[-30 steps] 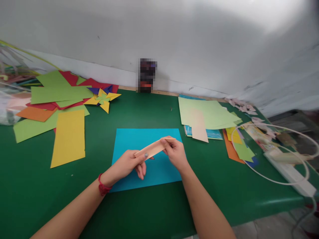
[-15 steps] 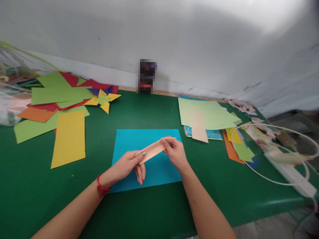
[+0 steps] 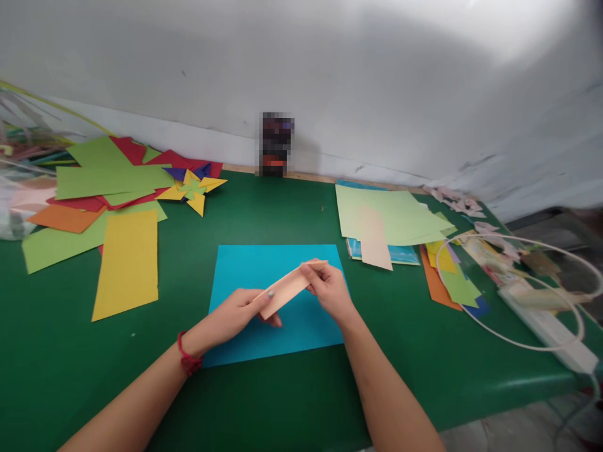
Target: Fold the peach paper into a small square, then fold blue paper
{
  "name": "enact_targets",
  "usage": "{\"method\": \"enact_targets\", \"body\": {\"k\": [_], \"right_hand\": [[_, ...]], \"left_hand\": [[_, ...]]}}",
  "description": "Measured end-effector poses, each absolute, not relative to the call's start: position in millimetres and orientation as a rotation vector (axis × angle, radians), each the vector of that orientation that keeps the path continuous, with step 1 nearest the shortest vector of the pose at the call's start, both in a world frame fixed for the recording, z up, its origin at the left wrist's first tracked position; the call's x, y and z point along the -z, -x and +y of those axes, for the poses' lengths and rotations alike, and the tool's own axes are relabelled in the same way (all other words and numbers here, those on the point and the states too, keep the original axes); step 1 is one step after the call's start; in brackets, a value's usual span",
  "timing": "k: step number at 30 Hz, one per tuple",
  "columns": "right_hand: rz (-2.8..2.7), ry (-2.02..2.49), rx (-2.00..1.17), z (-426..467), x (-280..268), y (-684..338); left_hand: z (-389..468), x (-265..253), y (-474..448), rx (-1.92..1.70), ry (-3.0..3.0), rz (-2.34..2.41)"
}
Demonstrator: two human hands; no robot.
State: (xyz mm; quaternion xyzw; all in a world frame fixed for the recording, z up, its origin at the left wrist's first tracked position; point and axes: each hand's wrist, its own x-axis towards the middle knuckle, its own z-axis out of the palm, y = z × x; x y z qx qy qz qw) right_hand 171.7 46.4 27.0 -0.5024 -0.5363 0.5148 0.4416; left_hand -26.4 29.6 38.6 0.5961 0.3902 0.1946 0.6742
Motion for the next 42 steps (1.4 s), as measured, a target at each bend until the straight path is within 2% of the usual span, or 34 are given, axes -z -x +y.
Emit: {"method": "enact_targets", "body": {"k": [9,20,29,42], "right_hand": [[-1.872,1.117,-1.284,36,-39,-160],[-1.723,1.191,-1.302,39,-31,-166],[-1.700,1.185,-1.261,38,-29,-166],[-1.810,1.169,-1.142,39,-33,-169]], "left_hand": [[23,-35,18,-0.415,-1.433,0.968],[20,-33,16,-0.513,-1.160,0.915],[22,-33,18,-0.500,-1.380,0.970],[21,-37,15,-0.452,-1.255,0.938]]}}
